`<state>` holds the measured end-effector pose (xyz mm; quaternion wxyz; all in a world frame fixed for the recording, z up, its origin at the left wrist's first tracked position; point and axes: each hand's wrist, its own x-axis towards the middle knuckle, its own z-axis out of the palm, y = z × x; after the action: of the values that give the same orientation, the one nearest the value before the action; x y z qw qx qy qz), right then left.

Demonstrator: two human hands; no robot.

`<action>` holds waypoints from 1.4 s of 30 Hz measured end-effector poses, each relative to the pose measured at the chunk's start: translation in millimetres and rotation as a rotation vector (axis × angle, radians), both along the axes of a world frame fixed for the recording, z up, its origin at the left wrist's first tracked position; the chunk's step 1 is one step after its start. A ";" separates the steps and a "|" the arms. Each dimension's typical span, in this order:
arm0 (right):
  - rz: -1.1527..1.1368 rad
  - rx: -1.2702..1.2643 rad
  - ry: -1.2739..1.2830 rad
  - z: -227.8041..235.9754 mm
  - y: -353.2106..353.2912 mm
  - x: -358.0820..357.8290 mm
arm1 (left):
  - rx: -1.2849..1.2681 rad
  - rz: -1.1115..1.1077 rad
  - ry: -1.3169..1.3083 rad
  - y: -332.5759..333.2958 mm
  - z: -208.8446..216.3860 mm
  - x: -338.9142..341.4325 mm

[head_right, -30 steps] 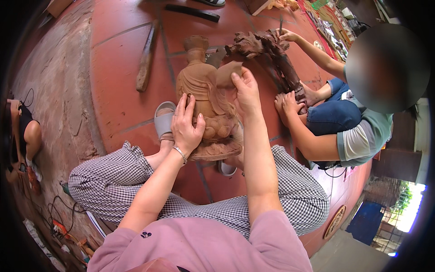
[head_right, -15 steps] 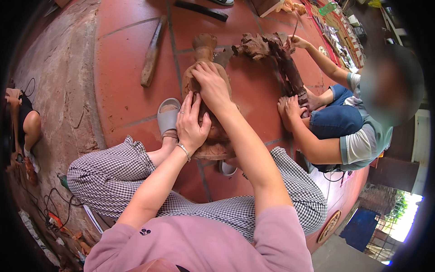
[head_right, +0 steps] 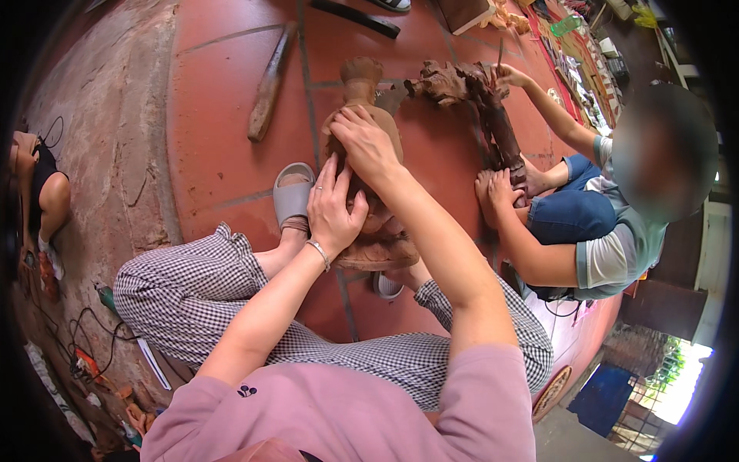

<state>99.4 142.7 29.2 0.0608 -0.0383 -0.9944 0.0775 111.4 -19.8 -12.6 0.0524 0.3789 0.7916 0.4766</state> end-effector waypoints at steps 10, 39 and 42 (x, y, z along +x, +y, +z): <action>0.025 -0.007 0.090 7.7 -2.5 59.7 | -0.027 0.027 0.030 -3.9 -6.3 -4.6; 0.033 -0.028 0.141 17.9 14.3 62.8 | -0.013 0.007 0.013 -4.8 -2.6 -5.8; 0.025 -0.097 0.172 16.1 19.3 69.2 | -0.021 0.009 0.016 -2.6 -1.6 -2.7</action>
<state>168.5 162.0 45.2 0.1431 -0.0221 -0.9810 0.1292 108.7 -22.5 -14.1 0.0480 0.3786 0.7986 0.4654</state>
